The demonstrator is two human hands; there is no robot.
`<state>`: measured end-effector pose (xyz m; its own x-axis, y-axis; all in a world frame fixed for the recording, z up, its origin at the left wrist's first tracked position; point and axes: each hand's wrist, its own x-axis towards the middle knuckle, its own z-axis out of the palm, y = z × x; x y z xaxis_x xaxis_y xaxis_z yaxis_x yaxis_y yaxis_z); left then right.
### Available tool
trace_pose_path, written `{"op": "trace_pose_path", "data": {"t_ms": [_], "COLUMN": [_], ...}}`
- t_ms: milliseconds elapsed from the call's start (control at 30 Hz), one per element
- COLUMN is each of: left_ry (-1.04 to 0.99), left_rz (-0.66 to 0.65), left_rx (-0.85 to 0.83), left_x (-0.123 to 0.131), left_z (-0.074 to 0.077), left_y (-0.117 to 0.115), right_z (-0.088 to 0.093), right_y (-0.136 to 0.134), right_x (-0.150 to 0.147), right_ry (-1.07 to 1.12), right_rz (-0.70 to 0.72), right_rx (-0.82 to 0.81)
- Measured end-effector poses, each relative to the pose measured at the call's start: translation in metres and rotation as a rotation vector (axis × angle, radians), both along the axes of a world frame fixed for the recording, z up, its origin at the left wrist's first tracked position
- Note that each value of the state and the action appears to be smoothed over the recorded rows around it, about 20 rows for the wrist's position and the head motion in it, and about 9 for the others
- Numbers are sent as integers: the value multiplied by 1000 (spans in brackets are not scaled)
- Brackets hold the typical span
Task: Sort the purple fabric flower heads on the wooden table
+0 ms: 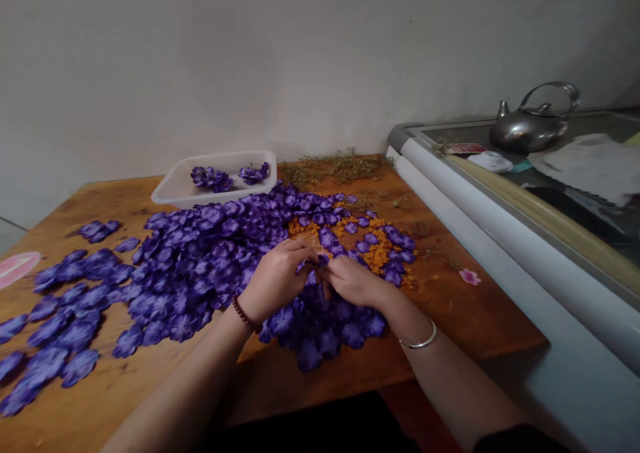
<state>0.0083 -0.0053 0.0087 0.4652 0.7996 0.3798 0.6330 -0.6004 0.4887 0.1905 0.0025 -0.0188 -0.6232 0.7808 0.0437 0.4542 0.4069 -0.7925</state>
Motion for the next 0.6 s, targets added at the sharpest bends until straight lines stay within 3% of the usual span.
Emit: {"op": "trace_pose_path", "data": {"t_ms": [167, 333, 600], "left_ry": [-147, -401, -391], "left_rz": [58, 194, 241], "left_rx": [-8, -66, -5], "left_x": [6, 12, 22], "left_z": [-3, -4, -7], "left_y": [0, 0, -9], "right_z": [5, 9, 7], "right_y": [-1, -4, -3], "right_x": [-3, -7, -9], "right_ry": [93, 357, 312], "right_rz": [-43, -207, -289], "right_rx": [-60, -108, 11]}}
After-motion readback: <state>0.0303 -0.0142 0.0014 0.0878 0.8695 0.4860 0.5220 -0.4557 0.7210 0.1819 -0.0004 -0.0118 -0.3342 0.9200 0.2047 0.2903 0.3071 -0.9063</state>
